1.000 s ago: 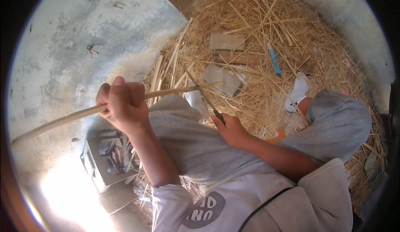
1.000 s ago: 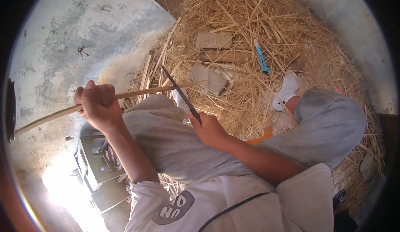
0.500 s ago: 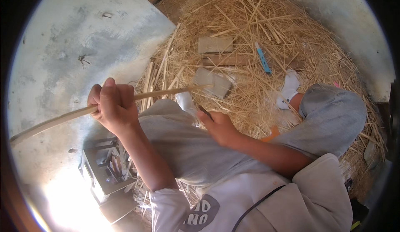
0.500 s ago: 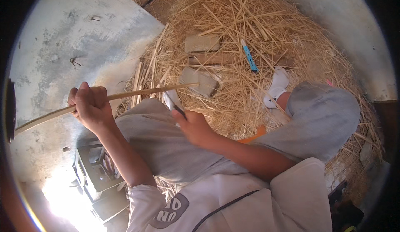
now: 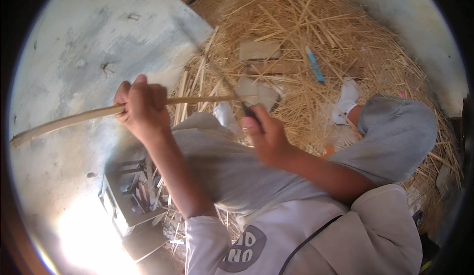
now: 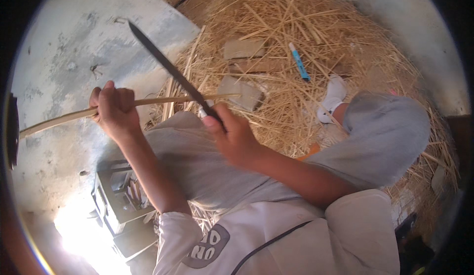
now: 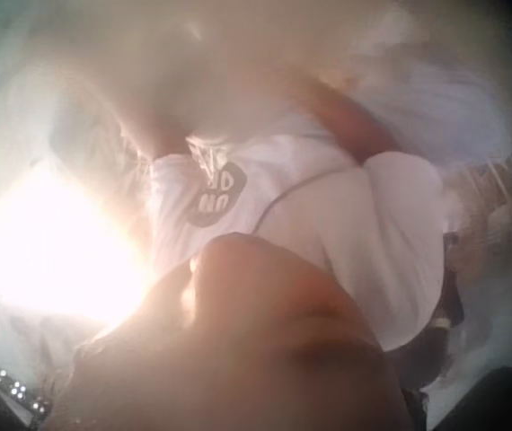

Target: The person sits on a bed of straw and uses a knife to split a long bamboo stick into thin strips. They hold the stick with one hand and use the knife to shave and split the material, creating thin slivers that fall onto the straw below.

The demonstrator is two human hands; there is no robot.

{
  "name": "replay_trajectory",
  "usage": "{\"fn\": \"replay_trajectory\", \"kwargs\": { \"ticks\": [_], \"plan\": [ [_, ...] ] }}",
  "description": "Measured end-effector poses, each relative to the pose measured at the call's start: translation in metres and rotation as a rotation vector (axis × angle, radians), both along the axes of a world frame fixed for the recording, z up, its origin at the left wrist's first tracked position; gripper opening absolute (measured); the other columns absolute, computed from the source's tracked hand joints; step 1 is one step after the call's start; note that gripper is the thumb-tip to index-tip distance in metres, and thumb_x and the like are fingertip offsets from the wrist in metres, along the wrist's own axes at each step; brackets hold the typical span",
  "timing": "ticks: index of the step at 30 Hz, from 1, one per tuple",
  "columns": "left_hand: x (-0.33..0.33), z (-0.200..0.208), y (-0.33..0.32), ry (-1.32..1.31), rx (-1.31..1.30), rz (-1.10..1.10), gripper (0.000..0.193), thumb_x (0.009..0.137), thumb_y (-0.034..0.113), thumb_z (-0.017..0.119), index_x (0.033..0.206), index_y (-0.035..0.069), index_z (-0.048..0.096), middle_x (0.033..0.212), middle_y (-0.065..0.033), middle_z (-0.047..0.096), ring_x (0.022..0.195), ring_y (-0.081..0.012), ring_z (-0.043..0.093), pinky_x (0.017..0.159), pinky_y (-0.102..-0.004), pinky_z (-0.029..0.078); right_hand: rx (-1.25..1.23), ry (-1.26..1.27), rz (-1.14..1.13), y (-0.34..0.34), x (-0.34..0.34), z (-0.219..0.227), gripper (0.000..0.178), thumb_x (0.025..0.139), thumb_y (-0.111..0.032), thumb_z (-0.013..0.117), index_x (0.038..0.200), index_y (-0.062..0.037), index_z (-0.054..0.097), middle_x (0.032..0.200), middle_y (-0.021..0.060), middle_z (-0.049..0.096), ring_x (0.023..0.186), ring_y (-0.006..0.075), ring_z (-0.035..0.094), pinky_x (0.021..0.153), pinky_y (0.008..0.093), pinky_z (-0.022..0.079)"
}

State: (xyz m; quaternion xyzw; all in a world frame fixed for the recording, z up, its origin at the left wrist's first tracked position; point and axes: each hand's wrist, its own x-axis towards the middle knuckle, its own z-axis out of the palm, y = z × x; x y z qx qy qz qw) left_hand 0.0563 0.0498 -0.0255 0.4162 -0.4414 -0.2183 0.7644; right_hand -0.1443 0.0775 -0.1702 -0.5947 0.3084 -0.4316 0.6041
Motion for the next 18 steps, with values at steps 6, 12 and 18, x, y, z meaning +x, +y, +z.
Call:
{"fn": "replay_trajectory", "kwargs": {
  "ticks": [6,12,18],
  "plan": [
    [-0.006,0.001,-0.007,0.049,0.018,0.012,0.051,0.085,-0.011,0.054,0.061,0.018,0.021,0.05,0.0059,0.024,0.039,-0.0041,0.019,0.038,-0.0285,0.01,0.214,0.379,0.037,-0.012,0.007,-0.065,0.04,0.107,-0.041,0.043,0.1,-0.0037,0.056,0.06,0.0054,0.046,0.054,0.0105,0.044,0.051,0.0314,0.036],
    [0.004,0.0,-0.007,0.064,0.015,0.056,0.051,0.086,-0.011,0.054,0.061,0.018,0.02,0.049,0.0063,0.025,0.039,-0.0038,0.015,0.039,-0.0291,0.009,-0.039,0.071,-0.12,-0.015,-0.008,-0.004,0.045,0.106,-0.043,0.044,0.103,-0.0002,0.058,0.065,0.019,0.06,0.057,0.0332,0.06,0.058,0.0438,0.046],
    [-0.002,0.005,-0.011,-0.01,0.055,0.069,0.054,0.086,-0.011,0.057,0.06,0.019,0.02,0.048,0.0062,0.025,0.039,-0.0038,0.016,0.039,-0.0283,0.009,0.142,0.347,0.051,-0.025,0.002,-0.029,0.042,0.106,-0.038,0.045,0.096,0.0008,0.056,0.062,0.0095,0.057,0.051,0.0213,0.054,0.052,0.0382,0.043]
  ]
}}
